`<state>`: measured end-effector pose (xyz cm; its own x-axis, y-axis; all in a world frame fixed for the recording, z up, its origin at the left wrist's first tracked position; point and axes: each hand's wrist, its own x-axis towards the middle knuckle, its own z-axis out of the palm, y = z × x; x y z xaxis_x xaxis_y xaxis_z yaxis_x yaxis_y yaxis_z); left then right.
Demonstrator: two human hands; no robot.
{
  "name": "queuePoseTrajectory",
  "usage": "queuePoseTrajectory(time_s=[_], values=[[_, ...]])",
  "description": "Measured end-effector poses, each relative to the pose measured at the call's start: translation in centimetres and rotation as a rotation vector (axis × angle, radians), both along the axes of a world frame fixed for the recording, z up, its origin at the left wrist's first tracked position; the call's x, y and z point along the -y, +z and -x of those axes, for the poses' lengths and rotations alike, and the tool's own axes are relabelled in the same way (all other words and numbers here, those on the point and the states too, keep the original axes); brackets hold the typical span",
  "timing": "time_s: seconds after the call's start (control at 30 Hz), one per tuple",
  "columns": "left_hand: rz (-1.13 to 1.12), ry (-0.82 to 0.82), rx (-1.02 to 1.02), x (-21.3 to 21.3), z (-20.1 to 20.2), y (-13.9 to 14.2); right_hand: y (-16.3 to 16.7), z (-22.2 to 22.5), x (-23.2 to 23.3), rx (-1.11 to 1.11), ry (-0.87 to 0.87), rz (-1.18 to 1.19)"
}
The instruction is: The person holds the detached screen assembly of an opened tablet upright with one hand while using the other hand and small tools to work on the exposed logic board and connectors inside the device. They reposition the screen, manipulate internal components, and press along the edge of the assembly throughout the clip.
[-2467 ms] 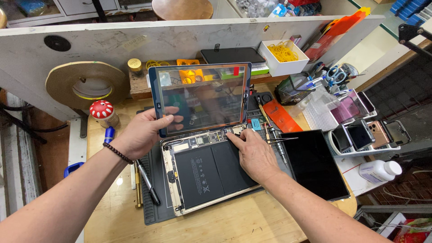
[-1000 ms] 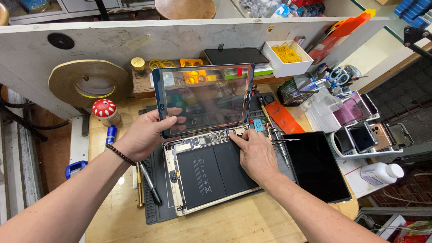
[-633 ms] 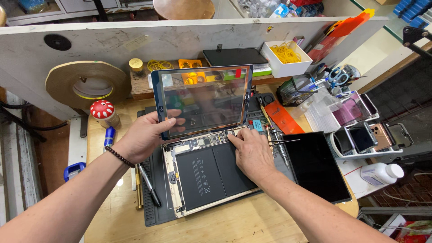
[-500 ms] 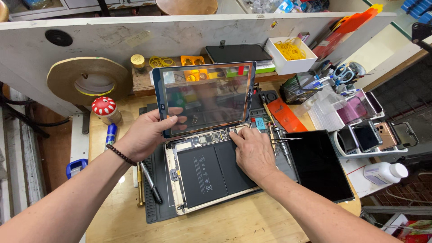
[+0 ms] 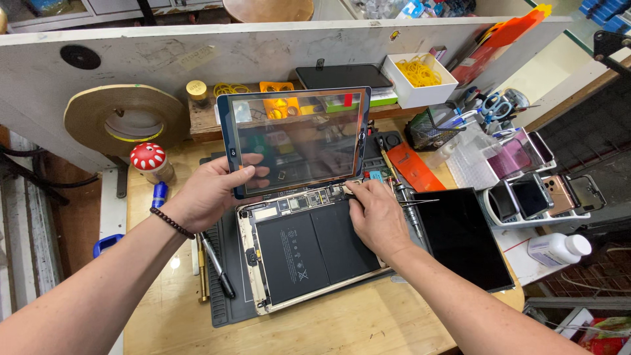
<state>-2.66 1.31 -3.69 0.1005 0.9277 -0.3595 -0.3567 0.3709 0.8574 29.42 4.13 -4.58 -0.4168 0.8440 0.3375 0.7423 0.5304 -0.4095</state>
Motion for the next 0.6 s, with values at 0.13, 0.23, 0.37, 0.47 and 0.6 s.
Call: queuePoseTrajectory(time_s=[0.13,0.23,0.37,0.47,0.6], values=[[0.002,-0.013,0.002,-0.31,0.15,0.27,0.0,-0.32,-0.01,-0.074,-0.051,0.09],[0.008,-0.013,0.003,-0.36,0.22,0.41,0.07,-0.32,0.28,-0.082,-0.058,0.094],[-0.01,-0.012,0.044,-0.43,0.22,0.48,0.23,-0.19,0.64,-0.105,-0.089,0.05],[-0.022,-0.014,0.048,-0.38,0.31,0.53,0.36,-0.22,0.74,-0.105,-0.117,0.047],[-0.006,-0.013,0.023,-0.4,0.26,0.55,0.41,-0.3,0.85,-0.09,-0.106,0.018]])
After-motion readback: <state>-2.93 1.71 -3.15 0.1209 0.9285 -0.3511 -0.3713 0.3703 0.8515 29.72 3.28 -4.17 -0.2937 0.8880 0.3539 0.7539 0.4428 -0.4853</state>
